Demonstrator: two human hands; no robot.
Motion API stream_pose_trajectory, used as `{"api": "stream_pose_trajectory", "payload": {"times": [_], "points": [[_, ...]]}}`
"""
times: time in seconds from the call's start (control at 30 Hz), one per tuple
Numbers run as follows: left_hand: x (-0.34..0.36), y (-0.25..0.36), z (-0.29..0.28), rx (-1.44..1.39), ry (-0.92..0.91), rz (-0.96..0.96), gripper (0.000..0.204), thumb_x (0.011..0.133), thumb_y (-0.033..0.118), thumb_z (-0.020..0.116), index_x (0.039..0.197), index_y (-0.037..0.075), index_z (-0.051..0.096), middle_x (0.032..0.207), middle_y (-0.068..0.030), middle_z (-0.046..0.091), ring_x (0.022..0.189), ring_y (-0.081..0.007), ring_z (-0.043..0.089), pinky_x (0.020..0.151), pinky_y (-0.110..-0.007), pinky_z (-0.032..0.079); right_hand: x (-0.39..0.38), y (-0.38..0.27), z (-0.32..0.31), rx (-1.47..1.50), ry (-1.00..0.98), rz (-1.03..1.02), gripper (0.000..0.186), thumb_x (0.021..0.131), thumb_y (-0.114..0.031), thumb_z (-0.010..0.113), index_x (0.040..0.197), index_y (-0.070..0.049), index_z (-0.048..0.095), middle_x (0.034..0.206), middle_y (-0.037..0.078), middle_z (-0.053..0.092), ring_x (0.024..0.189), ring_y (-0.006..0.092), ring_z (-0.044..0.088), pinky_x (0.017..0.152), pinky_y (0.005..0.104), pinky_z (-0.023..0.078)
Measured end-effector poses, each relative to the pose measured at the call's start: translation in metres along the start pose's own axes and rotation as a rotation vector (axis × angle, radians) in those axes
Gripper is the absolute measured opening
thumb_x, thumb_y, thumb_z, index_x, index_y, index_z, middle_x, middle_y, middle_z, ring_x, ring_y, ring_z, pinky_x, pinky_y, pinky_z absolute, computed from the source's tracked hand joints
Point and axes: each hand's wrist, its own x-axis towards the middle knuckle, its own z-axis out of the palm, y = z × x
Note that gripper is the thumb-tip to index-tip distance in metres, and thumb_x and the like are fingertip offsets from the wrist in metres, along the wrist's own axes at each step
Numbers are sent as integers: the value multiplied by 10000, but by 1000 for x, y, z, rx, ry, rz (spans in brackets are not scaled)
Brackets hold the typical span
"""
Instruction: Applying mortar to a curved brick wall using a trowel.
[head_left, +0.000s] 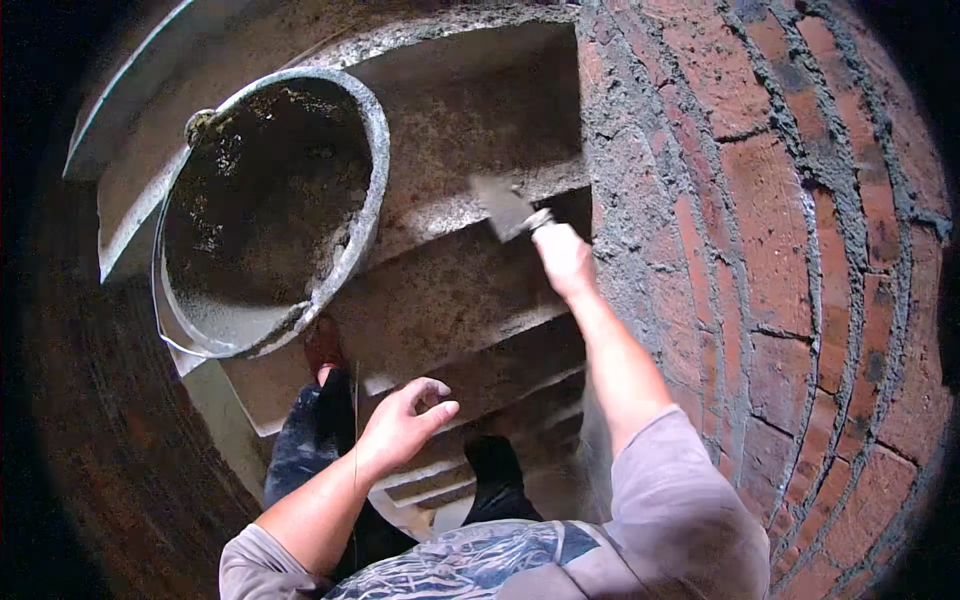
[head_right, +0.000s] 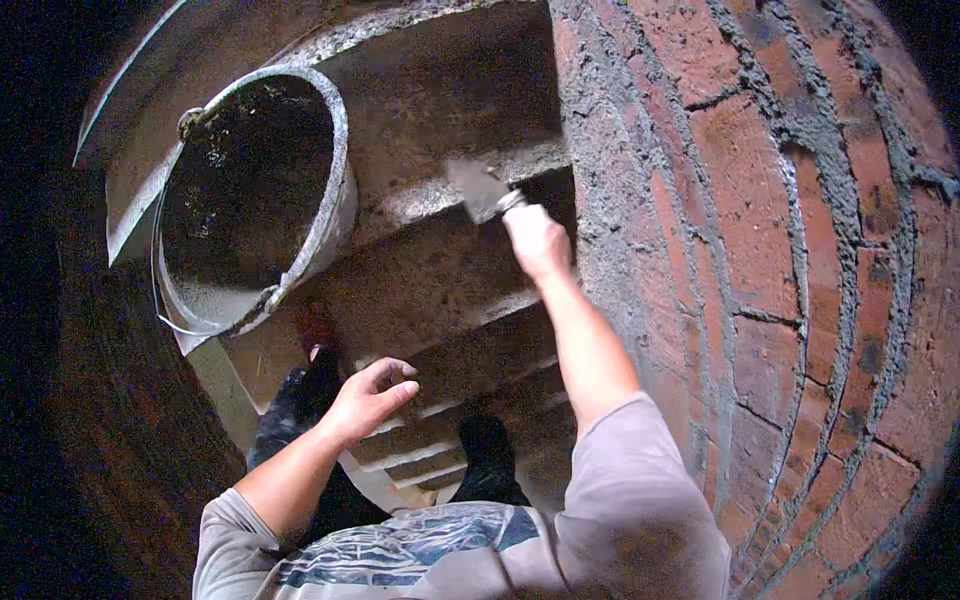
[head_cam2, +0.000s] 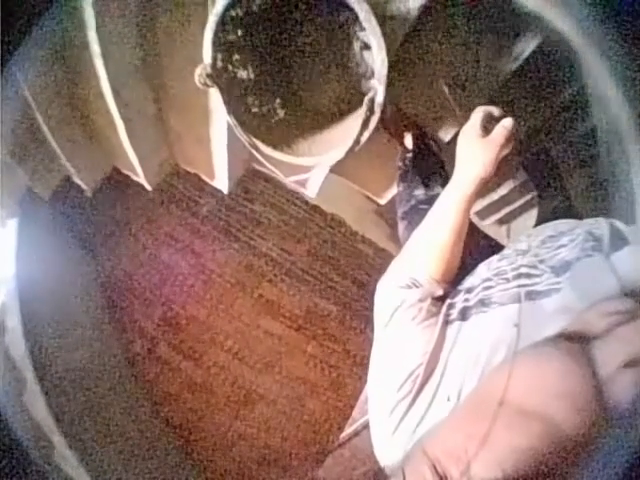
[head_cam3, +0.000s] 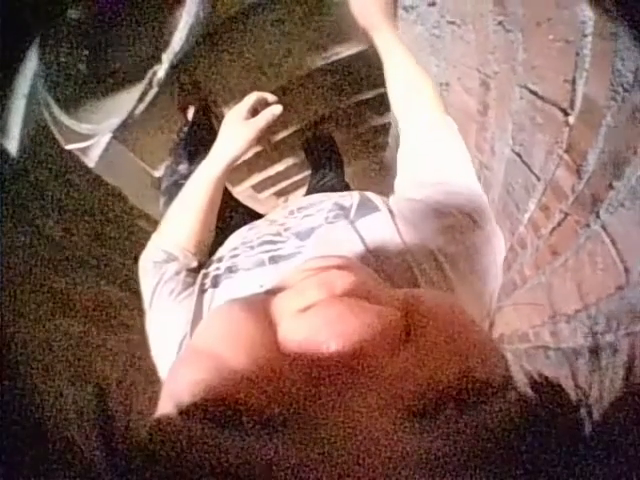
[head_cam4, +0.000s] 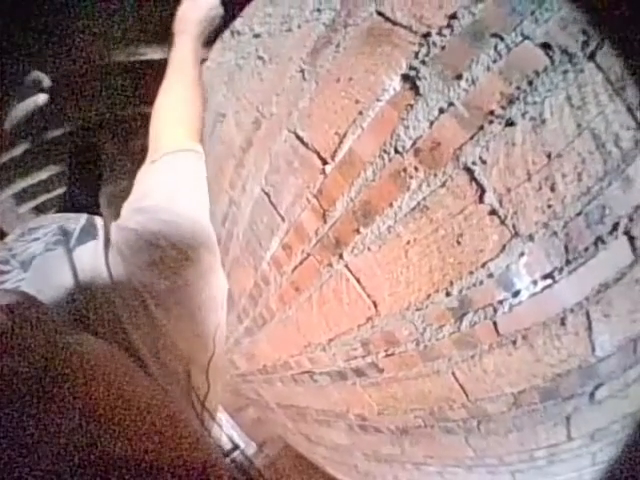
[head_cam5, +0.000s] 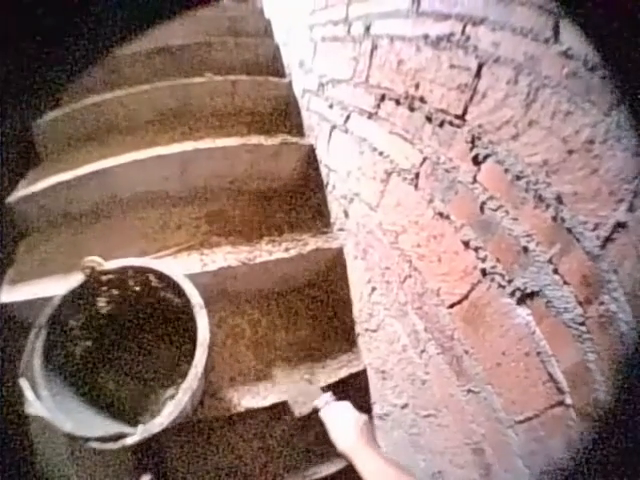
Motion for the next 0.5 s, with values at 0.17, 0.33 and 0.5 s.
{"api": "stream_pose_trajectory", "payload": {"times": [0.17,0.33,0.5], "points": [[-6,11,-12,49,-1,-80,307,844,237,616,1044,7,584,870,-73,613,707,-134,536,644,-238,441,55,29,-16,-91,193,212,462,887,-461,424,877,-23,570,719,188,591,652,383,557,581,434,439],[-1,8,-14,-16,5,-42,309,845,241,614,1048,10,583,859,-66,611,695,-131,532,649,-234,439,76,-18,20,-17,151,111,473,876,-482,440,842,-27,563,708,184,588,631,364,555,573,429,436],[4,9,-14,18,-12,-92,308,844,244,613,1054,21,583,842,-58,607,692,-127,527,645,-231,438,101,-63,42,178,46,137,485,862,-502,462,789,-32,559,700,169,587,630,334,554,586,427,433]]}}
